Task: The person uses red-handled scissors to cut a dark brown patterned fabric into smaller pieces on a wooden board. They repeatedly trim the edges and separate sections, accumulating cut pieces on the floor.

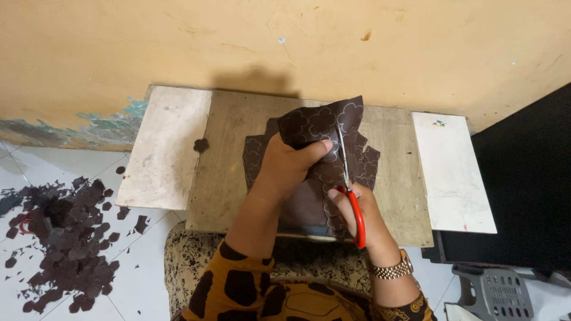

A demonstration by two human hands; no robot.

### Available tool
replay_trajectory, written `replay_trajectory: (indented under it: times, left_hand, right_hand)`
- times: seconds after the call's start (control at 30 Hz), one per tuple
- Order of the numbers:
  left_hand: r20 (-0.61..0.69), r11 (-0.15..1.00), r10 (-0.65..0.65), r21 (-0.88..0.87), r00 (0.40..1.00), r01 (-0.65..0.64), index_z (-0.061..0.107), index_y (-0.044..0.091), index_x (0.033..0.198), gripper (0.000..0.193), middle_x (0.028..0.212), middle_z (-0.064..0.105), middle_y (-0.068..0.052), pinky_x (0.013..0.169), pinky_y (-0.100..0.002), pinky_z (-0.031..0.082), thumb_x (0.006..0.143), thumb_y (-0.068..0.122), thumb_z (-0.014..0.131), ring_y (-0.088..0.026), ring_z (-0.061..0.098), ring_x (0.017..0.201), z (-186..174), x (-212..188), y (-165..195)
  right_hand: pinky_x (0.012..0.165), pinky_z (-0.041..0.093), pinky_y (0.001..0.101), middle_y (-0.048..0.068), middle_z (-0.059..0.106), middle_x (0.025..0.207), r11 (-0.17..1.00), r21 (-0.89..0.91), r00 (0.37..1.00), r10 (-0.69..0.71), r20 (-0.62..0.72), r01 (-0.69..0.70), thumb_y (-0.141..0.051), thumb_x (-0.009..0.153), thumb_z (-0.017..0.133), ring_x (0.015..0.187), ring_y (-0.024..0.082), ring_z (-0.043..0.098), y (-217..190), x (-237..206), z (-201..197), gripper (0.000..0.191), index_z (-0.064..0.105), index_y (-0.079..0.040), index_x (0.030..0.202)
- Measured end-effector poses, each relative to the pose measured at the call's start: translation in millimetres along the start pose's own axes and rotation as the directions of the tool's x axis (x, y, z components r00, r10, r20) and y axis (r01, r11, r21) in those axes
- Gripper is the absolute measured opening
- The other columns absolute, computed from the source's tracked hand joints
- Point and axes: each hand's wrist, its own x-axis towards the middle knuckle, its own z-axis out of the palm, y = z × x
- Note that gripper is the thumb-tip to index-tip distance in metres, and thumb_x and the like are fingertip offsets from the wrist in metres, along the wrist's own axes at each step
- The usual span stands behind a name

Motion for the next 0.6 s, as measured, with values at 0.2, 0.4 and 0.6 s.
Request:
replay_trajectory:
  times: [0.2, 0.4, 0.6]
  left_hand:
    - [0.067, 1.0, 0.006, 0.02, 0.998, -0.007, 0.071, 0.001, 0.113, 0.029, 0.1, 0.073, -0.003, 0.08, -0.029, 0.056, 0.085, 0.007, 0.074, -0.011, 0.066, 0.09, 3, -1, 0]
    - [0.042, 0.999, 0.037, 0.022, 0.998, -0.038, 0.072, 0.0, 0.111, 0.026, 0.1, 0.074, -0.004, 0.08, -0.03, 0.056, 0.086, 0.006, 0.074, -0.012, 0.067, 0.09, 4, -3, 0]
    - [0.004, 1.0, -0.02, 0.01, 1.0, 0.02, 0.072, 0.0, 0.109, 0.025, 0.098, 0.074, -0.006, 0.076, -0.031, 0.057, 0.085, 0.007, 0.074, -0.013, 0.069, 0.086, 5, -1, -3]
  right_hand:
    - [0.056, 0.044, 0.0284, 0.0, 0.056, 0.064, 0.994, 0.045, 0.99, -0.101, 0.103, 0.096, -0.019, 0.094, 0.059, 0.06, 0.011, 0.054, -6, -1, -2, 0.021, 0.06, -0.003, 0.08]
    - [0.052, 0.041, 0.0275, -0.003, 0.052, 0.063, 0.985, 0.171, 0.999, -0.006, 0.045, -0.002, -0.017, 0.092, 0.06, 0.057, 0.01, 0.048, -2, -1, 0, 0.017, 0.06, -0.005, 0.081]
    - [0.045, 0.035, 0.0261, -0.003, 0.051, 0.058, 0.99, 0.143, 1.0, 0.003, -0.021, 0.0, -0.014, 0.095, 0.062, 0.049, 0.008, 0.043, 8, 3, 4, 0.017, 0.064, -0.004, 0.081]
